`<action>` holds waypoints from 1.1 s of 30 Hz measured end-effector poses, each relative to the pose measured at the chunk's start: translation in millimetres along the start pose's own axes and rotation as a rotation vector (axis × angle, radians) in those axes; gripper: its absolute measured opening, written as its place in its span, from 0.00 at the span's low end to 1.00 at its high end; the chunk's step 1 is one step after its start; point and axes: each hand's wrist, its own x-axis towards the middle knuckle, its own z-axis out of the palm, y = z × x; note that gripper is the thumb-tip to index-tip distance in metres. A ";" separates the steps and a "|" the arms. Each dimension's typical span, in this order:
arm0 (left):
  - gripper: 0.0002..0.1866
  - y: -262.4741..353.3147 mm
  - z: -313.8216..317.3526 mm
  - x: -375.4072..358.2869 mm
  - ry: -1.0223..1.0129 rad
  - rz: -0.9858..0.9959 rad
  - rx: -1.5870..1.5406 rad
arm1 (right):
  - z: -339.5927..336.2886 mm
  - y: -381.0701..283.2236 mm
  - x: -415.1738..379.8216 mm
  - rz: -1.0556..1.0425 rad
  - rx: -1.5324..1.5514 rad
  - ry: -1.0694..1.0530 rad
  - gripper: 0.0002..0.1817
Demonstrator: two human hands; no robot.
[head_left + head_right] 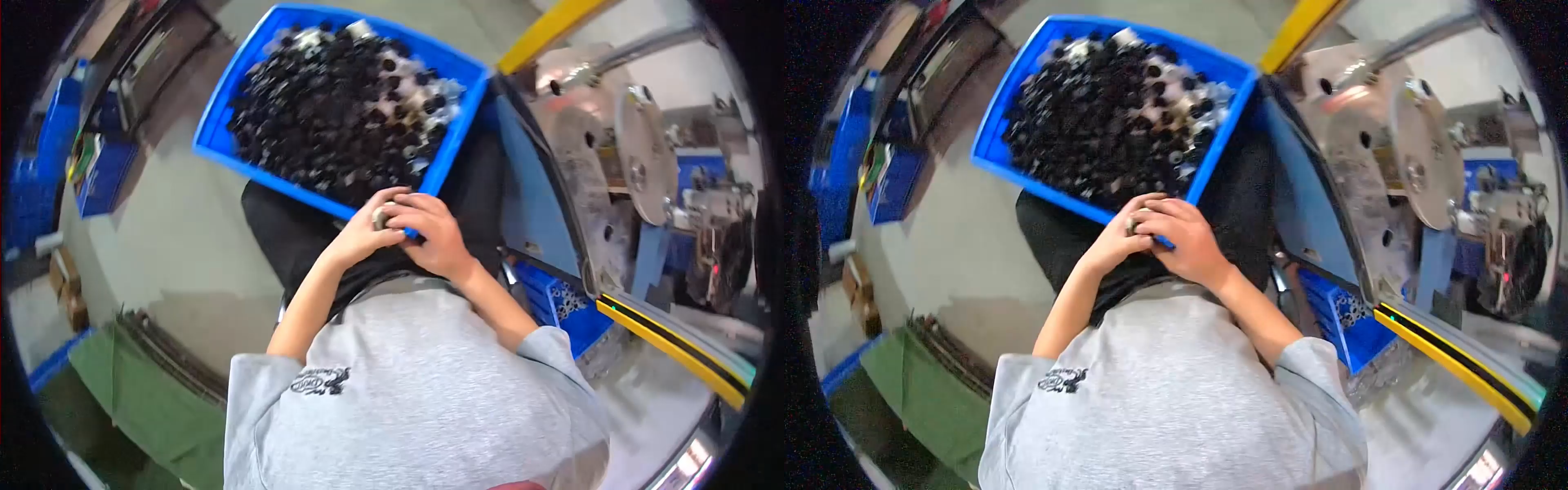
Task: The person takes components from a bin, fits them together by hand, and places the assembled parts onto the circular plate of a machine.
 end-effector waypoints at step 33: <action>0.22 21.2 -104.4 41.8 0.599 0.412 1.518 | -370.8 33.8 -51.3 0.773 -0.311 0.908 0.19</action>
